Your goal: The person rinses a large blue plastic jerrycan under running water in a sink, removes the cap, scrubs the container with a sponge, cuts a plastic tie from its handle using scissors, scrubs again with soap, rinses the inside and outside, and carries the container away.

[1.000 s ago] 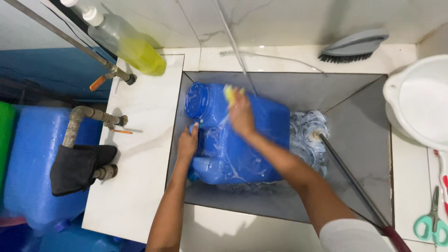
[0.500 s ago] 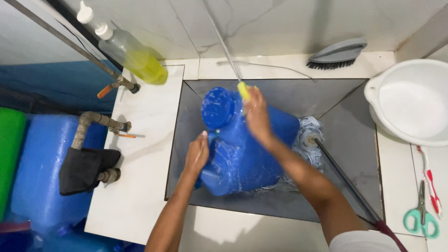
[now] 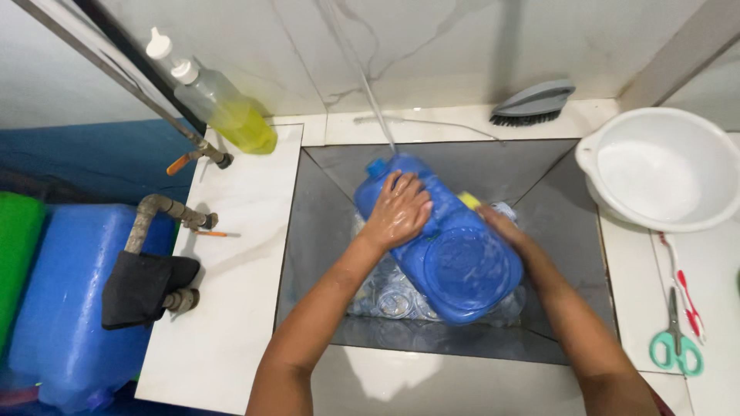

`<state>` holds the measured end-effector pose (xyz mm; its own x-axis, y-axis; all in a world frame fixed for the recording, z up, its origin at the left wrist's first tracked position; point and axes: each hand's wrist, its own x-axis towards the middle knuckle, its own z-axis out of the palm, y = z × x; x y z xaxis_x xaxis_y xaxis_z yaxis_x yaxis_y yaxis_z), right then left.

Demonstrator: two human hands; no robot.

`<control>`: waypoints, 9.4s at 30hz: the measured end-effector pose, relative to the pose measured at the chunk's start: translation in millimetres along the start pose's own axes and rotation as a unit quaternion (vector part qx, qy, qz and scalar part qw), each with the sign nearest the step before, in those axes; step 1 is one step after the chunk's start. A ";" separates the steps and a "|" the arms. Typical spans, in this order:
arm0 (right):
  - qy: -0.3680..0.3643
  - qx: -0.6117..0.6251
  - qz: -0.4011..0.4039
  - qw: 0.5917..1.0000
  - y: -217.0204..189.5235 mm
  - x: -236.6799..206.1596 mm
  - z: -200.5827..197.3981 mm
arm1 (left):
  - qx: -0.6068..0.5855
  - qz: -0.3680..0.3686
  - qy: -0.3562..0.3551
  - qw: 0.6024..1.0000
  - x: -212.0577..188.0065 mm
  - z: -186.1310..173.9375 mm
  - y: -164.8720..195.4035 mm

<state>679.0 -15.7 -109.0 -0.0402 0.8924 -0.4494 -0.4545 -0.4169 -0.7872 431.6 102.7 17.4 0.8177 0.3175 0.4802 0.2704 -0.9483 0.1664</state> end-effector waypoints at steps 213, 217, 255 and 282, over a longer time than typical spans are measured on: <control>-0.066 0.081 -0.054 0.993 -207.2 138.5 234.8 | -0.070 -0.171 0.038 0.982 8.6 23.9 -71.9; -0.042 -0.150 -0.002 0.988 -207.0 134.1 224.4 | -0.081 -0.107 0.131 0.982 3.0 17.2 -76.9; 0.088 -0.794 -0.030 0.601 -167.0 -67.0 127.3 | -0.013 -0.106 -0.138 0.985 28.1 33.2 1.1; -0.387 -0.837 -0.043 0.384 -134.5 -56.1 237.2 | -0.015 0.062 -0.211 0.976 -45.7 -4.4 -100.2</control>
<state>531.3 31.3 122.3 -0.6359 0.4291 -0.6415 0.6999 0.6710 -0.2449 364.9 183.2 -17.5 0.9810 0.1647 0.1025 0.1475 -0.9765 0.1571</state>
